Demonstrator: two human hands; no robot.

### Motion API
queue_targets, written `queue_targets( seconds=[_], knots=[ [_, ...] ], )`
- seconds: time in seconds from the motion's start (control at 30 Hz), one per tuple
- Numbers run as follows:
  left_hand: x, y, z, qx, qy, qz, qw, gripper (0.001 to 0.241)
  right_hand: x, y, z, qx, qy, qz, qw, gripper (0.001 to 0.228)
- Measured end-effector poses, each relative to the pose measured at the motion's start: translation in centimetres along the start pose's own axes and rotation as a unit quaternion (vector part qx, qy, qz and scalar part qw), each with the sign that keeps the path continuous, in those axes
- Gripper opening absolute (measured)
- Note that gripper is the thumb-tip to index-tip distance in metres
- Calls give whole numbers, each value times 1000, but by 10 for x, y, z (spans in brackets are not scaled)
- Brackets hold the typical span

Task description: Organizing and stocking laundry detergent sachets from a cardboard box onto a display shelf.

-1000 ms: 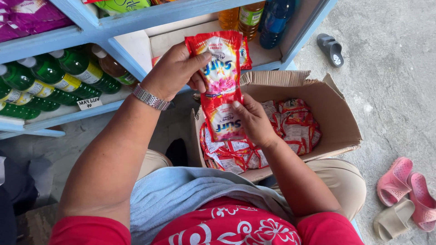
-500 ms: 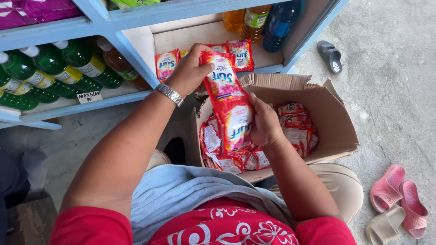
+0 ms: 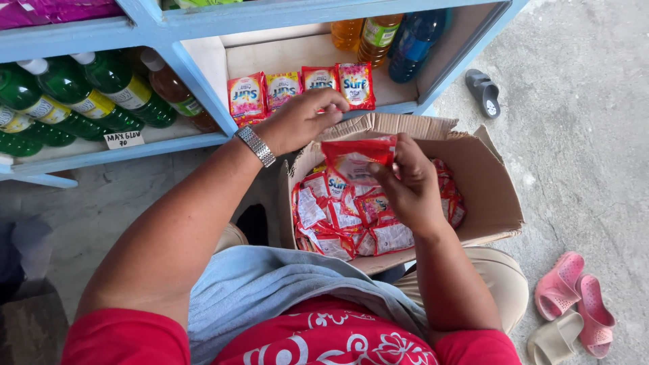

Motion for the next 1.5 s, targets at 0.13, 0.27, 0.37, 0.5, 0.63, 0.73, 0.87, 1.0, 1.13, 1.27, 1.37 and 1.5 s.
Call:
queue_targets(
  seconds=[0.13,0.27,0.37,0.5,0.63,0.73,0.87,1.0,1.13,1.27,1.37,1.5],
  knots=[
    [0,42,-11,-93,-9,-31,995,20,2,-42,2,91,50,-256,961,23],
    [-9,67,-10,-120,-51,-131,983,27,14,-81,-6,266,99,-246,927,17],
    [0,81,-11,-102,-65,-181,976,31,33,-65,-13,244,132,-177,944,14],
    [2,88,-16,-95,-62,-217,969,37,49,-30,-14,157,213,-42,963,13],
    [-23,81,-14,-67,-88,-269,957,48,65,2,-11,152,254,210,932,8],
    [-39,75,-10,-43,-81,-275,957,60,68,28,-7,97,264,384,879,6],
    [-47,71,-9,-44,-66,-244,967,63,63,38,-8,48,273,425,862,5],
    [-65,59,-9,-33,-84,-246,965,49,67,55,-9,5,282,462,840,12],
    [-86,43,-6,21,-80,-284,955,46,71,88,0,-80,272,480,830,22],
    [-99,26,1,48,-56,-235,969,52,73,115,6,-140,246,508,813,31],
    [-117,-16,9,96,-28,-249,963,51,74,138,9,-155,191,530,812,31],
    [-104,-45,6,234,-13,-388,892,44,49,160,8,-189,155,536,808,33]
  ],
)
Point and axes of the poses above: each hand's wrist, its own z-axis towards the middle knuckle, its own x-axis out of the back of the hand, y = z × x, the point moved 10 cm from there along z, towards the middle knuckle, and after that the axes turned 15 degrees about z, right-handed, at the moved point
